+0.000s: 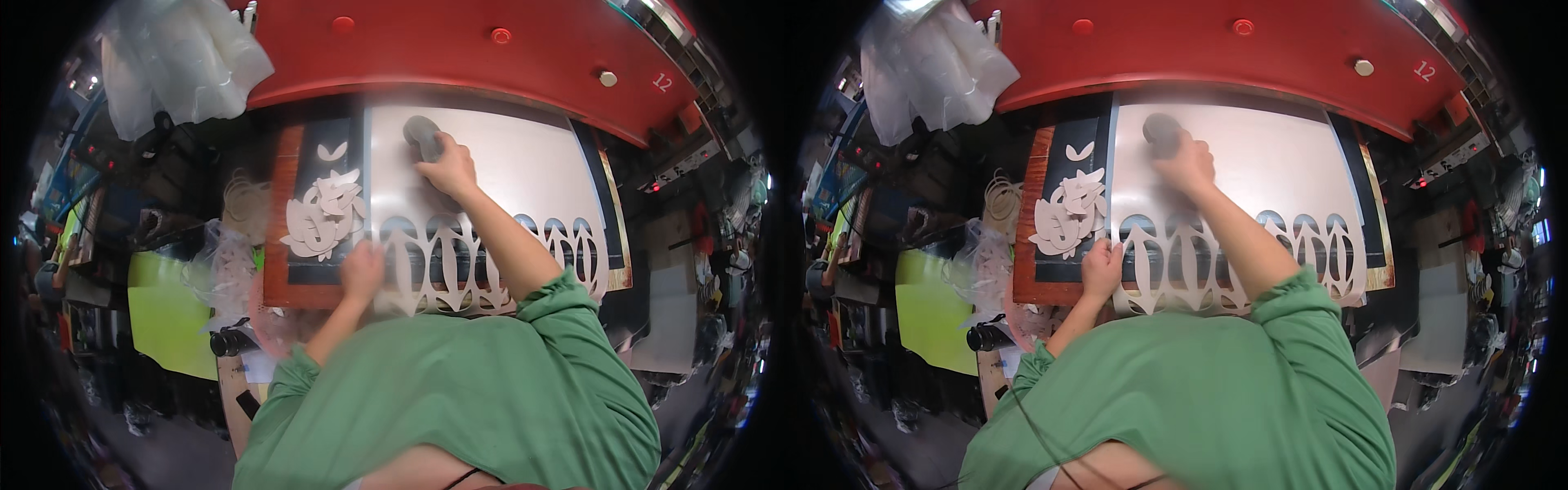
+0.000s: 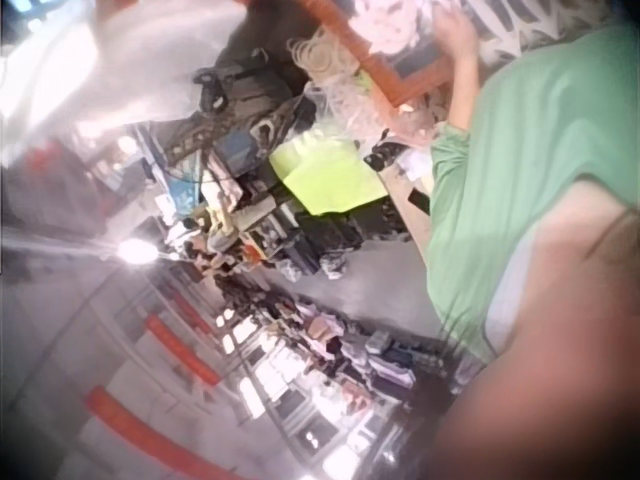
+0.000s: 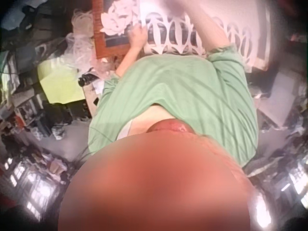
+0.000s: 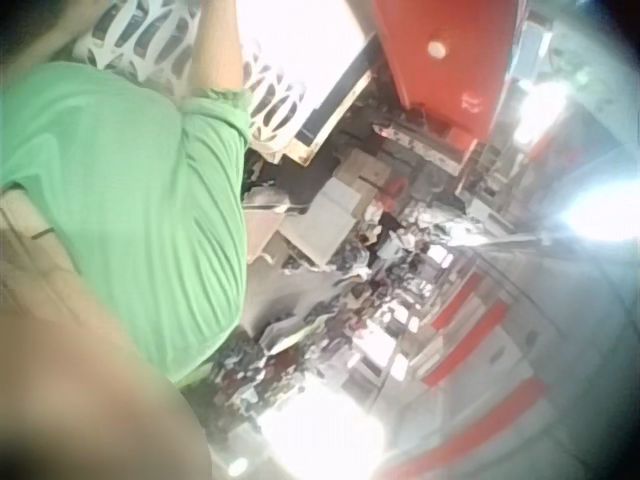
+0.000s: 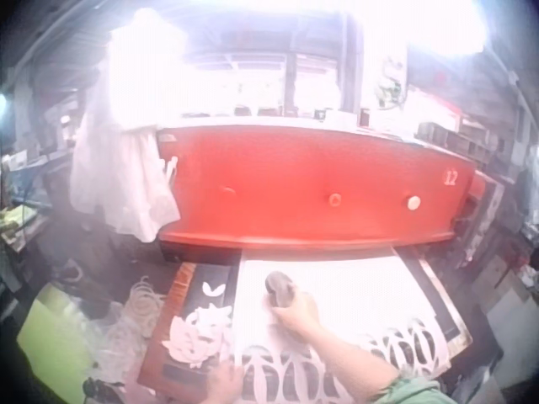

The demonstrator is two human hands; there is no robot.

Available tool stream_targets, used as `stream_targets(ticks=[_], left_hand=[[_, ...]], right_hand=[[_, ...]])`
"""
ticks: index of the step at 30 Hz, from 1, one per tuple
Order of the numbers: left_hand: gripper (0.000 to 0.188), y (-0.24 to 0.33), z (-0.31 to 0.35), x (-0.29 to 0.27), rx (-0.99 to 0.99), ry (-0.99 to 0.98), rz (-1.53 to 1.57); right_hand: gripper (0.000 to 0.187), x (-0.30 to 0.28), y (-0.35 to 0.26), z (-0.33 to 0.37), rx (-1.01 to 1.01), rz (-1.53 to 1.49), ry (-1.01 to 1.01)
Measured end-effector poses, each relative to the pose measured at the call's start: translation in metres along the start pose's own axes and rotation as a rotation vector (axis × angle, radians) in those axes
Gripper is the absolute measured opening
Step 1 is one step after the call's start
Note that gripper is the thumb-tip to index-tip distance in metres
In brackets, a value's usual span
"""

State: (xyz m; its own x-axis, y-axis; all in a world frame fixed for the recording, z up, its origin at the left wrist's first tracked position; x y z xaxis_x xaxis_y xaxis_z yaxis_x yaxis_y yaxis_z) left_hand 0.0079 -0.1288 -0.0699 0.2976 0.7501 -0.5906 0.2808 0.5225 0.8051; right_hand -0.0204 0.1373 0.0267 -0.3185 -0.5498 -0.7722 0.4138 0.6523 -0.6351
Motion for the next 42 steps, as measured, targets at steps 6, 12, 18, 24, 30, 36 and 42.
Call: stream_targets(ticks=[6, 12, 18, 24, 30, 36, 42], left_hand=[[0.026, 0.001, 0.000, -0.002, 0.021, 0.022, 0.020], [0.025, 0.003, 0.001, -0.001, 0.016, 0.025, 0.022], [0.024, 0.007, 0.002, 0.000, 0.030, -0.038, -0.008], [0.026, 0.010, 0.004, -0.002, 0.075, -0.010, 0.012], [0.025, 0.015, 0.004, -0.005, 0.071, 0.006, -0.028], [0.024, 0.028, 0.045, -0.029, 0.273, 0.068, -0.330], [0.026, 0.028, 0.057, -0.034, 0.488, 0.208, -0.342]], right_hand=[[0.083, 0.041, -0.043, -0.011, 0.007, 0.433, -0.046], [0.078, 0.040, -0.042, -0.013, -0.149, 0.429, -0.037], [0.081, 0.044, -0.049, -0.018, 0.061, 0.283, -0.019], [0.072, 0.055, -0.066, -0.013, 0.130, 0.323, -0.050], [0.068, 0.057, -0.068, -0.013, 0.130, 0.332, -0.051], [0.081, 0.030, -0.027, 0.011, -0.130, 0.290, 0.004], [0.047, -0.034, 0.070, 0.176, -0.423, 0.340, 0.167]])
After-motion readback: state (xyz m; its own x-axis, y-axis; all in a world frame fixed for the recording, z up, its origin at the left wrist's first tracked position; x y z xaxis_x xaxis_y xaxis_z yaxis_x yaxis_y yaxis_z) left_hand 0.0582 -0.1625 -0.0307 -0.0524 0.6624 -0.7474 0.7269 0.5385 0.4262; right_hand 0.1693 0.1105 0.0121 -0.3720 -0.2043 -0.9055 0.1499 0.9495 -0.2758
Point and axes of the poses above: each hand's wrist, its own z-axis away from the middle knuckle, its own x-axis out of the palm, y = z × x, the point moved 8 cm from there along -z, towards the middle knuckle, and after that the axes turned 5 degrees about -y, right-handed, at the moved point
